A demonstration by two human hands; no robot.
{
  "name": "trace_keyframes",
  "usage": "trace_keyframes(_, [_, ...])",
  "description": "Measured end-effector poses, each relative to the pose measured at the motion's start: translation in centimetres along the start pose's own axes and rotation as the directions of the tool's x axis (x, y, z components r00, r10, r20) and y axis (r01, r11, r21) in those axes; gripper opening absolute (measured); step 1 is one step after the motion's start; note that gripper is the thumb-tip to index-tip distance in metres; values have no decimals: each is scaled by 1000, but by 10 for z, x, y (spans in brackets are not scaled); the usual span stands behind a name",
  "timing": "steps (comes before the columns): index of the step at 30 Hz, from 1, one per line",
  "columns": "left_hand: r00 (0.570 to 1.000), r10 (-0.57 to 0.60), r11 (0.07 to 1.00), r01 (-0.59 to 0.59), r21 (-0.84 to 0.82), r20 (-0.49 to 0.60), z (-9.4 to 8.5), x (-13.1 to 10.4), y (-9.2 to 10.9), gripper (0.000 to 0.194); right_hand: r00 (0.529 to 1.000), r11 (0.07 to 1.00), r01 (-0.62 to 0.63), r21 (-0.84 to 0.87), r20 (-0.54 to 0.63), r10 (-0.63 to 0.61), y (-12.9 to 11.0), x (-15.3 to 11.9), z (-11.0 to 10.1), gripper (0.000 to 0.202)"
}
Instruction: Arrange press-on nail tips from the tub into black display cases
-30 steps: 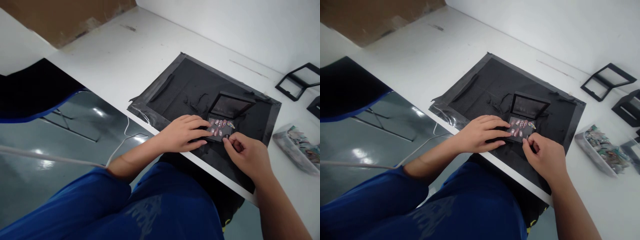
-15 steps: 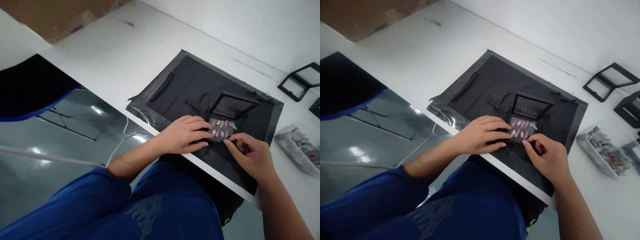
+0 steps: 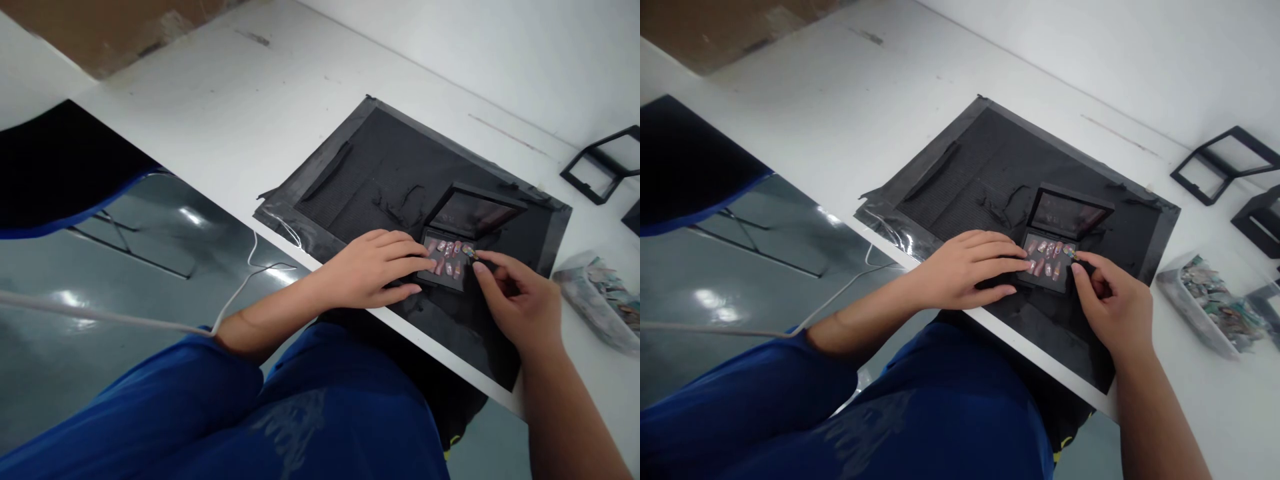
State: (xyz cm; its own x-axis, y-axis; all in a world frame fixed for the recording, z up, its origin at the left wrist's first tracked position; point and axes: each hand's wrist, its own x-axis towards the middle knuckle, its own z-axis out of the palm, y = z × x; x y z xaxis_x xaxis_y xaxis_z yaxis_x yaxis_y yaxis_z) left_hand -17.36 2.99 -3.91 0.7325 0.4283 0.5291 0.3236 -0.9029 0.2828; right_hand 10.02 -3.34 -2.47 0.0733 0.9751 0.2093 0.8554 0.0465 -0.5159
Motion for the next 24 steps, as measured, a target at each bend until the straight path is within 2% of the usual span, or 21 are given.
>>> trace_keyframes(6, [999, -33, 999, 33, 18, 15, 0, 1, 0, 38, 999, 999, 38, 16, -7, -38, -2, -2, -2, 29])
trace_keyframes(12, [998, -35, 999, 35, 5, 46, 0, 1, 0, 37, 995, 996, 74, 48, 63, -77, 1, -4, -3, 25])
trace_keyframes(19, [999, -26, 1000, 26, -7, 46, 0, 1, -1, 35, 994, 994, 101, 42, 44, -103, 1, -3, -3, 26])
trace_keyframes(21, [998, -30, 999, 31, -12, 56, -1, 1, -1, 35, 995, 995, 95, 38, 21, -96, -1, -4, -2, 26])
trace_keyframes(24, [999, -26, 1000, 26, -12, 45, -2, 0, -1, 35, 992, 995, 101, 28, -76, -98, -5, -9, -4, 24])
